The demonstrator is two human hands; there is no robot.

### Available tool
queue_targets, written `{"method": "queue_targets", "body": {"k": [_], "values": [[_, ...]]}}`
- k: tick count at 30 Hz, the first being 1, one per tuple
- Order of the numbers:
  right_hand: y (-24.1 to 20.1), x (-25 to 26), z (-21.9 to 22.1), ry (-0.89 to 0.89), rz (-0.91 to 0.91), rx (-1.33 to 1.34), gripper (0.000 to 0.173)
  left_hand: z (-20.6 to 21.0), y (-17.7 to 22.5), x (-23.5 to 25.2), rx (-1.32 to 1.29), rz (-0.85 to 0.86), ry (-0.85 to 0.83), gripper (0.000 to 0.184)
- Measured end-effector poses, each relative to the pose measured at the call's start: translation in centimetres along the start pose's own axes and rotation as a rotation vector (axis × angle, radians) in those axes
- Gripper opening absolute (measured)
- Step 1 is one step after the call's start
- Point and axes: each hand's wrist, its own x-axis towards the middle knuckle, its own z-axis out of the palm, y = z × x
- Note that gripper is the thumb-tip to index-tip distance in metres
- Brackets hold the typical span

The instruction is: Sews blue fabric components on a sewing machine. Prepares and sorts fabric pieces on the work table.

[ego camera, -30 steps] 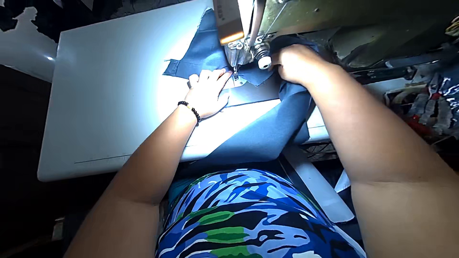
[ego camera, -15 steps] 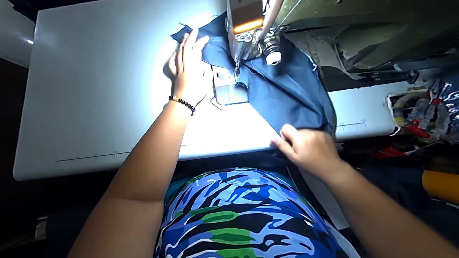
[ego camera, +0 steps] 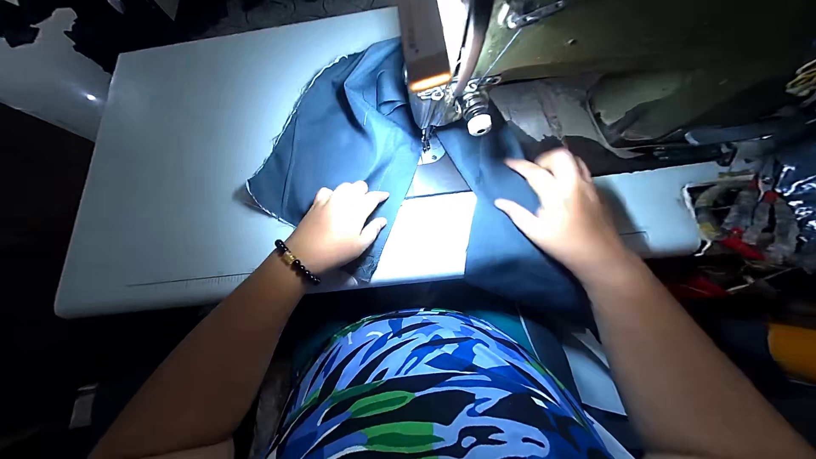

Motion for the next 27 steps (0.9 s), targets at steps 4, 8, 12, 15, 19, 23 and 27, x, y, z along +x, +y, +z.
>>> {"method": "queue_targets", "body": {"k": [4, 8, 12, 15, 19, 23, 27], "values": [[-0.9, -6.6, -0.7, -0.213, 0.266, 0.033, 0.1, 0.2, -2.2, 1.9, 0.063, 0.197, 0.224, 0.039], [-0.9, -1.6, -1.1, -0.559, 0.378, 0.093, 0.084, 0.8, -2.9, 5.3, 0.115, 0.025, 0.056, 0.06], [1.8, 9.1, -1.2, -0.259, 0.396, -0.037, 0.038, 2.0, 1.0, 4.9, 0.117, -0.303, -0.054, 0.061], [2.9, 13.8, 0.0, 0.006, 0.354, -0.037, 0.045, 2.0, 4.4, 2.4, 0.14, -0.418, -0.132, 0.077], [0.4, 12.9, 1.9, -0.107, 0.122, 0.0, 0.041, 1.7, 3.7, 1.1, 0.166, -0.333, 0.03, 0.079], [0.9, 7.9, 2.4, -0.121, 0.05, 0.191, 0.036, 0.8, 0.9, 3.7, 0.15, -0.344, 0.137, 0.078], [4.0, 3.3, 4.3, 0.174, -0.009, 0.441, 0.022, -0.3, -5.3, 7.8, 0.094, -0.399, -0.015, 0.077]]}}
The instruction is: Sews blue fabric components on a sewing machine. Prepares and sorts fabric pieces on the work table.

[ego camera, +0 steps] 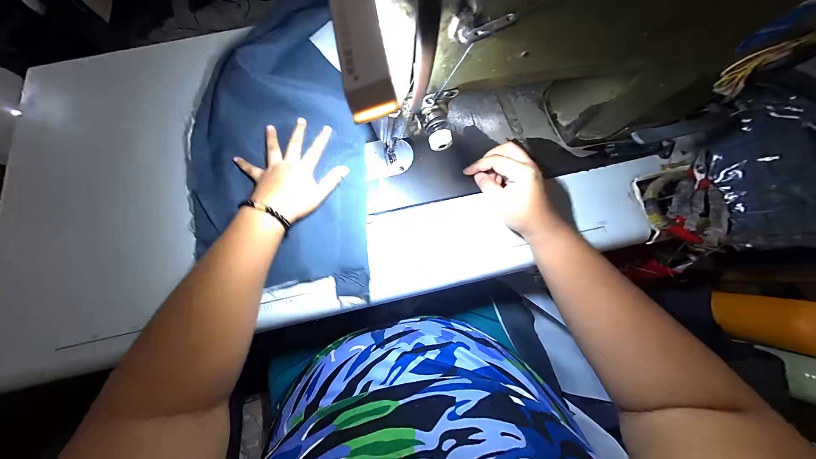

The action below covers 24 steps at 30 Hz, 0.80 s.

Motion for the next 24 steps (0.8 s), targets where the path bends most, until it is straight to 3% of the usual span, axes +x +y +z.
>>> {"method": "queue_targets", "body": {"k": [3, 6, 12, 14, 17, 19, 21, 24], "values": [[-0.1, 0.5, 0.3, 0.035, 0.047, 0.025, 0.021, -1.0, -0.9, 1.2, 0.057, 0.039, -0.005, 0.074], [-0.4, 0.9, 0.5, 0.018, 0.027, -0.011, 0.02, 1.0, 0.3, -1.9, 0.037, 0.168, 0.142, 0.066], [-0.5, 1.1, 0.9, -0.01, 0.018, -0.078, 0.019, 3.3, 4.7, -8.2, 0.008, -0.06, 0.024, 0.067], [-0.4, 0.9, 0.9, -0.006, 0.015, -0.089, 0.018, 2.7, 5.3, -9.1, 0.004, -0.067, -0.041, 0.07], [-0.4, 0.3, 0.7, 0.002, 0.041, -0.048, 0.016, 2.5, 5.0, -11.1, -0.004, -0.018, 0.005, 0.073], [-0.4, 0.1, 0.7, 0.016, 0.04, -0.032, 0.016, 2.1, 4.9, -12.2, 0.002, -0.034, -0.087, 0.071], [-0.4, 0.2, 0.9, 0.011, 0.041, -0.042, 0.016, 2.3, 4.3, -11.8, 0.013, -0.036, -0.155, 0.069], [0.2, 0.7, 1.2, 0.015, 0.026, -0.059, 0.015, 2.9, 2.4, -8.2, 0.021, 0.046, -0.015, 0.062]]}}
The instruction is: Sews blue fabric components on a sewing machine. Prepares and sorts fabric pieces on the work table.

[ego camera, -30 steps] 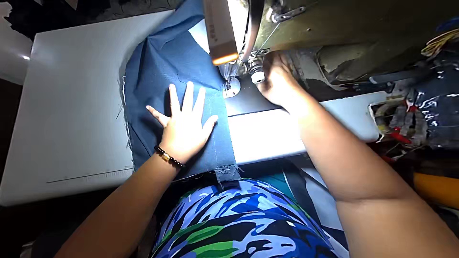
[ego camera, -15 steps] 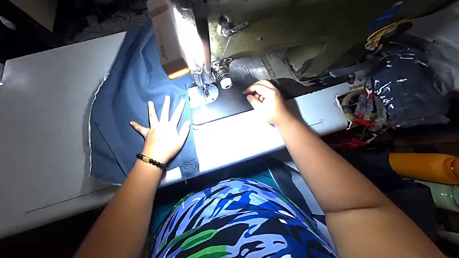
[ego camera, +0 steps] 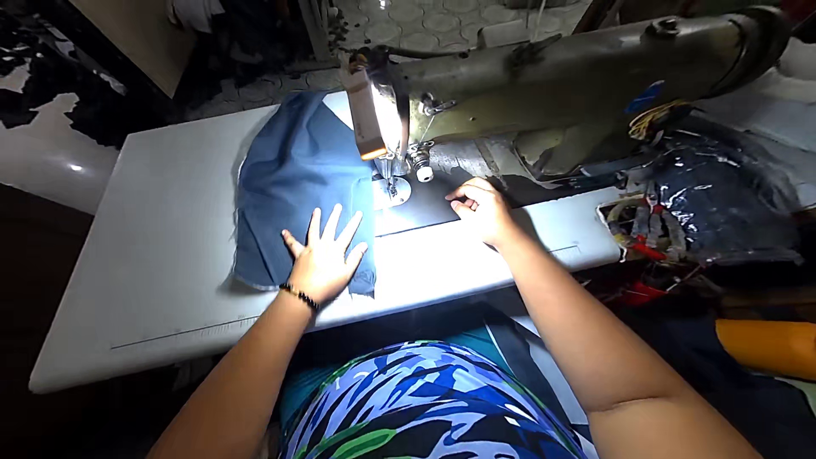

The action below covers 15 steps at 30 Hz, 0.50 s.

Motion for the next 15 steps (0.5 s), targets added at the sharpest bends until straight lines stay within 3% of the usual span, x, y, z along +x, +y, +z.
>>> {"method": "queue_targets", "body": {"k": [3, 7, 9, 11, 12, 14, 15], "values": [[0.2, 0.0, 0.1, 0.001, -0.024, 0.021, 0.015, -0.5, -0.7, 3.5, 0.023, -0.002, 0.045, 0.067], [-0.3, -0.6, 0.2, -0.066, -0.08, -0.031, 0.023, -4.0, 2.8, 2.3, 0.06, -0.079, -0.256, 0.081], [-0.9, -0.4, 0.0, -0.111, -0.093, -0.102, 0.024, -6.4, 3.3, 1.7, 0.085, 0.023, -0.328, 0.073], [-0.9, -0.3, 0.0, -0.138, -0.106, -0.143, 0.025, -7.2, 0.9, 3.6, -0.051, 0.107, -0.136, 0.044], [-0.8, -0.2, 0.0, -0.145, -0.109, -0.15, 0.026, -7.4, -0.7, 5.3, -0.125, 0.046, -0.01, 0.038], [-1.0, -0.1, -0.1, -0.154, -0.103, -0.149, 0.026, -6.9, -4.9, 8.6, -0.175, -0.126, 0.218, 0.043], [-1.0, -0.1, -0.2, -0.154, -0.099, -0.146, 0.026, -6.2, -7.1, 9.8, -0.152, -0.204, 0.243, 0.052]]}}
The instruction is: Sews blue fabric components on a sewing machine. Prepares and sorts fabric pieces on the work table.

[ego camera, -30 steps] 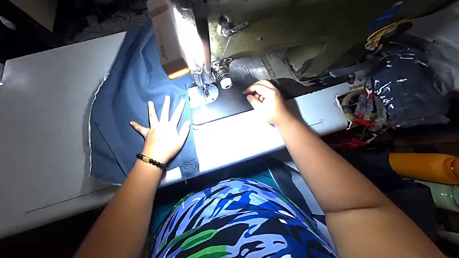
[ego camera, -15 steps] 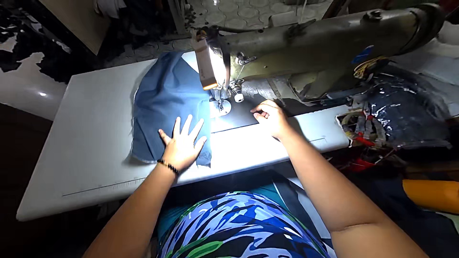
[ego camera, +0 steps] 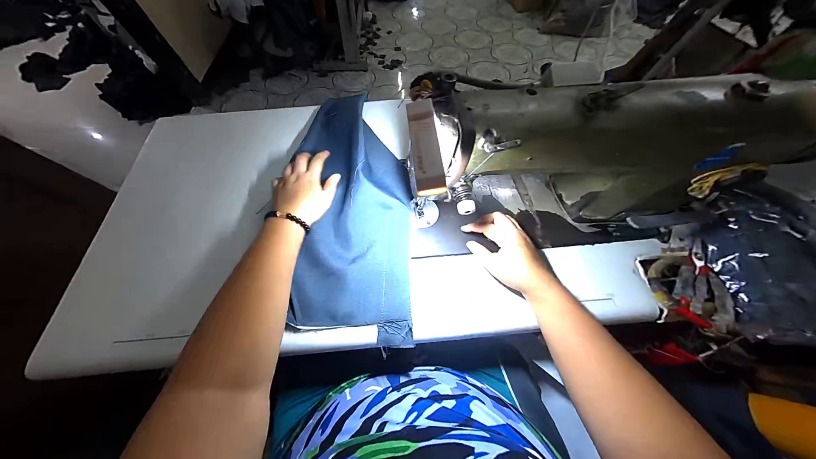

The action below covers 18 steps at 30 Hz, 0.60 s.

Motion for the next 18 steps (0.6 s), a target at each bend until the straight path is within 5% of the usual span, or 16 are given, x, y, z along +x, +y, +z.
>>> {"method": "queue_targets", "body": {"k": [2, 6, 11, 15, 18], "values": [[0.3, -0.1, 0.1, 0.024, -0.002, 0.012, 0.024, 1.5, -2.6, 1.0, 0.1, -0.122, -0.072, 0.064], [0.5, -0.2, 0.3, 0.017, 0.032, 0.037, 0.021, 0.8, 0.2, -2.3, 0.339, -0.092, -0.222, 0.073], [0.1, 0.0, 0.2, 0.002, 0.044, 0.045, 0.018, -1.1, -3.6, -5.1, 0.338, -0.266, -0.155, 0.09], [0.1, 0.0, 0.1, -0.006, 0.043, 0.041, 0.018, 0.9, 0.5, -11.5, 0.198, 0.083, 0.056, 0.075], [0.2, 0.0, 0.1, 0.009, 0.041, 0.035, 0.017, 3.8, 5.1, -14.7, 0.099, 0.227, -0.016, 0.068]]}}
